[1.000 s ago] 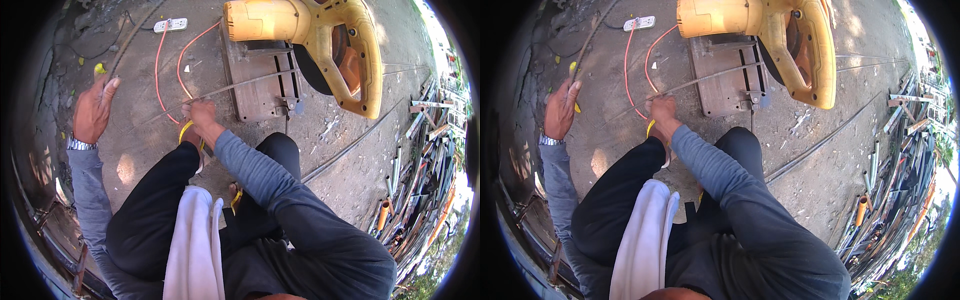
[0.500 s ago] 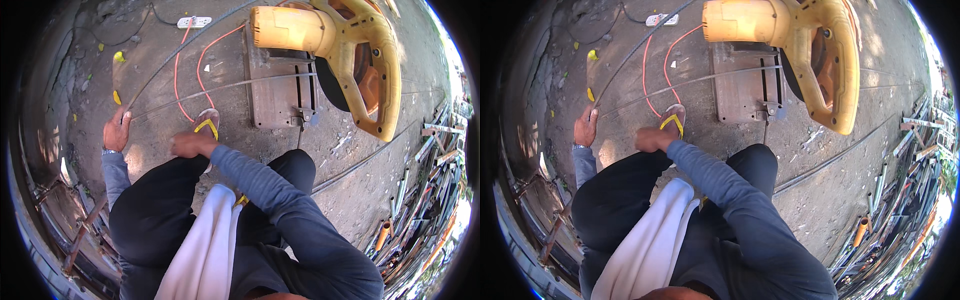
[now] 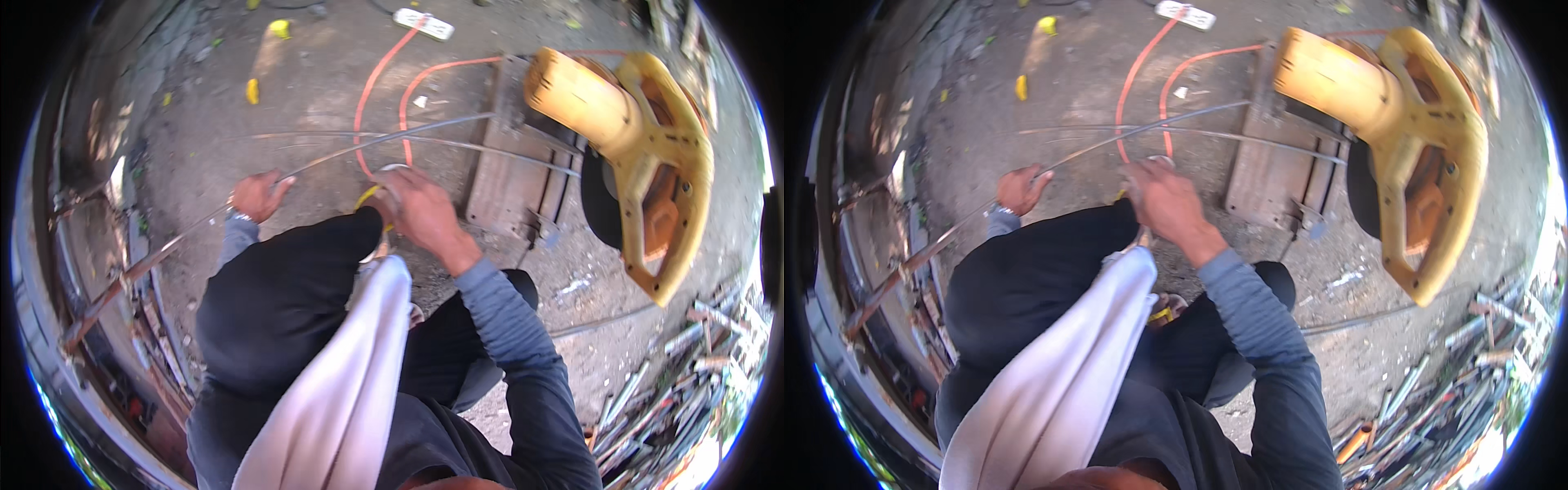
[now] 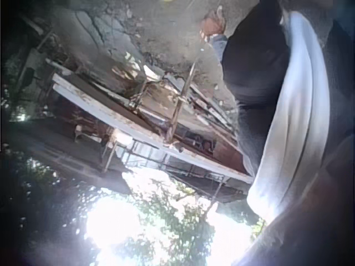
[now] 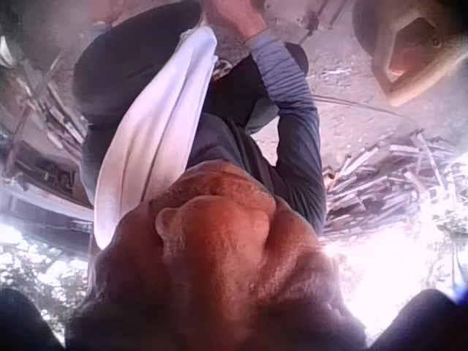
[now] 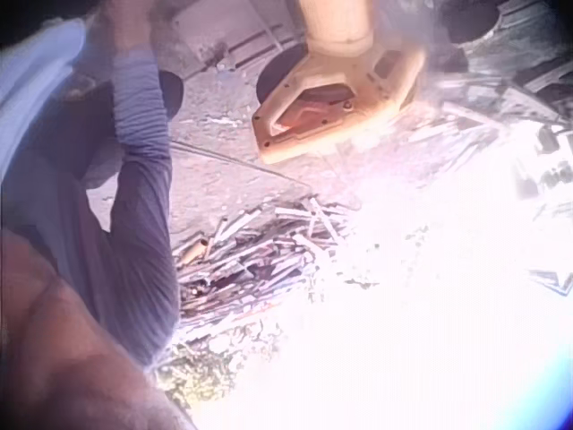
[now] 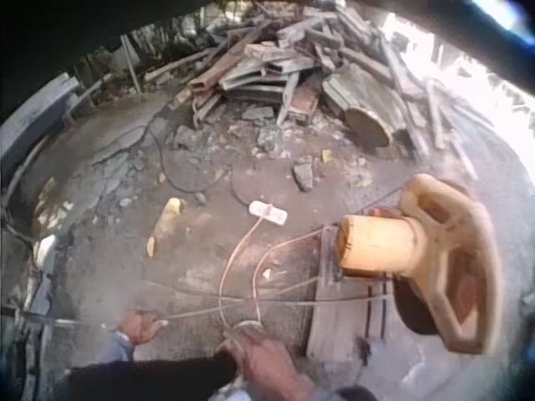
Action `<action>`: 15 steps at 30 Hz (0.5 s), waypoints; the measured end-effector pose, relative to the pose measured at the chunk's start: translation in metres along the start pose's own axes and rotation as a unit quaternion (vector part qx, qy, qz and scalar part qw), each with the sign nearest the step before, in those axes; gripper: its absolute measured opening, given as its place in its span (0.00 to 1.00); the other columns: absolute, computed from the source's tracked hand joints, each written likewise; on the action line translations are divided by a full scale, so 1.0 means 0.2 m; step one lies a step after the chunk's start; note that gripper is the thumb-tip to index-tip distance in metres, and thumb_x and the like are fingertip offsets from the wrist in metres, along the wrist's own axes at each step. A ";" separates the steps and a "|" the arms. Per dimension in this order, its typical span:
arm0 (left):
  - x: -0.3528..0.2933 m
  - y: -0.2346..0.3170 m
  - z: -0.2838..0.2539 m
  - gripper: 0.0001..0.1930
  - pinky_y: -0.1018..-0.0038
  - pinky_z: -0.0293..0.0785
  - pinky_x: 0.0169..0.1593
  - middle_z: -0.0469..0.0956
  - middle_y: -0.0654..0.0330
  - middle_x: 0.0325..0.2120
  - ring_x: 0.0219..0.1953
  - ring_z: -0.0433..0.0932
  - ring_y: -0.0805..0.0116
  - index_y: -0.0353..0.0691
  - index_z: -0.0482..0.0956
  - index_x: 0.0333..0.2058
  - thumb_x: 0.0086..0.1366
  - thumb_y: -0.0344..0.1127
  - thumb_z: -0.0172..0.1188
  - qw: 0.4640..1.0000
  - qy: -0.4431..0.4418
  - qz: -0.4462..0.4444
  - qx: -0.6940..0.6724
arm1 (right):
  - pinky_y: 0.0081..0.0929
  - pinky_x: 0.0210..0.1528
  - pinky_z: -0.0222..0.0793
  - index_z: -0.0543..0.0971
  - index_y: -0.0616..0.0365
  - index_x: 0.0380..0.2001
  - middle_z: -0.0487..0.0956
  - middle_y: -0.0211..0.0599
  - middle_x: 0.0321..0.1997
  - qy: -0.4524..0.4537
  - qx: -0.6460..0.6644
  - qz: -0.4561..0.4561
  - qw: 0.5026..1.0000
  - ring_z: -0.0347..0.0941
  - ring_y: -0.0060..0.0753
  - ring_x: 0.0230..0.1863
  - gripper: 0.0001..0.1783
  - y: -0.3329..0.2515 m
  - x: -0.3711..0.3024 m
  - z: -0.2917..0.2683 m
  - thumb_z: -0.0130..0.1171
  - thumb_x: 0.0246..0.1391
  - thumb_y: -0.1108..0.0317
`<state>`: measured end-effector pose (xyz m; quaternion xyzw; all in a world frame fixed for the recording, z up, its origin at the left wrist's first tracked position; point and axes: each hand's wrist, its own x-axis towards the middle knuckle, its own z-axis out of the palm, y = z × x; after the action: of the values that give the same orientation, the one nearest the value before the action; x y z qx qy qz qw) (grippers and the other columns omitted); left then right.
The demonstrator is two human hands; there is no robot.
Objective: The person measures and cuts multiple metal rods using a yellow chop saw. They repeatedly measure a rod with a tape measure, position it on the saw, and cut it, then place the cut pieces aside.
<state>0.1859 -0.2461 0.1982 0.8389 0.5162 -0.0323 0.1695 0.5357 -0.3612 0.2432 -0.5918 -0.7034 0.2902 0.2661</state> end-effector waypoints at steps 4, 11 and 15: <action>-0.06 0.06 -0.04 0.21 0.53 0.75 0.35 0.82 0.47 0.25 0.31 0.82 0.42 0.42 0.82 0.35 0.70 0.56 0.58 0.999 -0.029 0.005 0.019 | 0.46 0.63 0.72 0.77 0.53 0.57 0.77 0.45 0.60 0.053 -0.023 -0.028 0.998 0.72 0.53 0.62 0.27 0.02 0.06 0.07 0.62 0.51 0.71; 0.15 0.29 -0.11 0.18 0.54 0.75 0.35 0.81 0.48 0.25 0.31 0.81 0.41 0.41 0.81 0.37 0.69 0.52 0.62 0.995 -0.057 0.080 0.028 | 0.42 0.54 0.75 0.81 0.47 0.53 0.79 0.34 0.56 -0.001 -0.132 0.006 0.991 0.75 0.45 0.53 0.19 0.17 0.13 0.14 0.61 0.58 0.61; 0.27 0.39 -0.05 0.16 0.54 0.76 0.39 0.80 0.48 0.34 0.38 0.81 0.42 0.39 0.81 0.40 0.65 0.46 0.66 0.988 -0.031 0.146 -0.032 | 0.45 0.53 0.73 0.84 0.48 0.41 0.79 0.34 0.50 0.018 -0.193 0.033 0.981 0.74 0.42 0.53 0.11 0.34 0.11 0.12 0.61 0.55 0.62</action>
<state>0.2782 -0.2297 0.2144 0.8981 0.3832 -0.0168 0.2151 0.5620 -0.3328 0.1784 -0.6602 -0.7212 0.1473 0.1496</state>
